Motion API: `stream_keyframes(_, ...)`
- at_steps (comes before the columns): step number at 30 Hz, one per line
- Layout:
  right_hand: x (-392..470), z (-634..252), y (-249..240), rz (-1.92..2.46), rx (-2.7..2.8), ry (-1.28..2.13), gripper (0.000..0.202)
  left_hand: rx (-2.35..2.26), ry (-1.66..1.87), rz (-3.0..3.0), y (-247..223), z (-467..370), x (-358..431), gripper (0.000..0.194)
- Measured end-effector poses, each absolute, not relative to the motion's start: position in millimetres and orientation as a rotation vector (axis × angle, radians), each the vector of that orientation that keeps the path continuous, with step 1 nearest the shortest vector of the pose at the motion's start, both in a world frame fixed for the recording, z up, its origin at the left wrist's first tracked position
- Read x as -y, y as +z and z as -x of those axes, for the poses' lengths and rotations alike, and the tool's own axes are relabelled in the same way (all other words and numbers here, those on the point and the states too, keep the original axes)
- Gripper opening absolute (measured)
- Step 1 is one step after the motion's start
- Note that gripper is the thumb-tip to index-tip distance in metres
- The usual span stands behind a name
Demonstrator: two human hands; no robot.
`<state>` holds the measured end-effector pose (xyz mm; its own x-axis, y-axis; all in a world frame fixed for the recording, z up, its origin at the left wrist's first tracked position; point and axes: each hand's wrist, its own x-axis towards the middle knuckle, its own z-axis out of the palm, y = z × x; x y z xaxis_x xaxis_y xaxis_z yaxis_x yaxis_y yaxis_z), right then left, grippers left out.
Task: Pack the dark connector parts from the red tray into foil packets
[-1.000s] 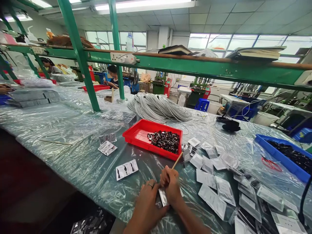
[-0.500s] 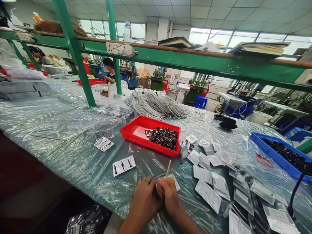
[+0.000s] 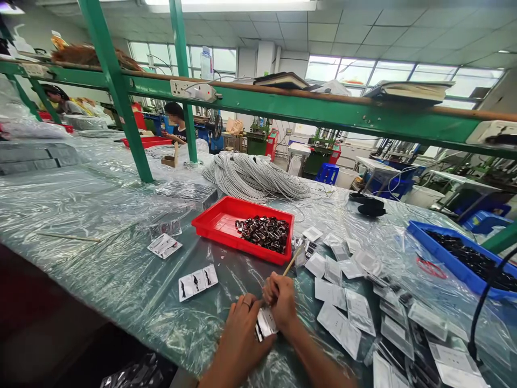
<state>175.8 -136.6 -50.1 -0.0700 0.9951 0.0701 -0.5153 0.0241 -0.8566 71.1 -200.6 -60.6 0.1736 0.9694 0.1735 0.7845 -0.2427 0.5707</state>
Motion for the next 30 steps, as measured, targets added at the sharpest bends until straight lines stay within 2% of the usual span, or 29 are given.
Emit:
stream_keyframes(6,147.0,-176.6,-59.1,0.778,0.975,1.44,0.054,-1.674,0.772,-2.138,-67.4,-70.0,200.6,0.033)
stream_keyframes(13,186.4,-199.2,-69.9,0.856,0.988,1.461,0.056,-1.687,0.731,-2.111,-67.4,-71.4,202.5,0.039)
stream_keyframes(18,178.2,-205.9,-50.3,0.812,0.892,1.533,0.054,-1.665,0.646,-2.103,-55.9,-68.8,206.0,0.043)
stream_keyframes(24,137.1,-207.0,-40.3,0.733,0.846,1.4,0.055,-1.665,0.607,-2.161,-45.7,-81.2,199.7,0.068)
stream_keyframes(28,132.1,-200.8,-49.5,0.733,0.841,1.385,0.053,-1.646,0.683,-2.213,-55.4,-90.5,194.9,0.045)
stream_keyframes(30,133.0,-198.4,-52.4,0.738,0.84,1.388,0.053,-1.646,0.716,-2.22,-60.1,-91.0,194.1,0.041)
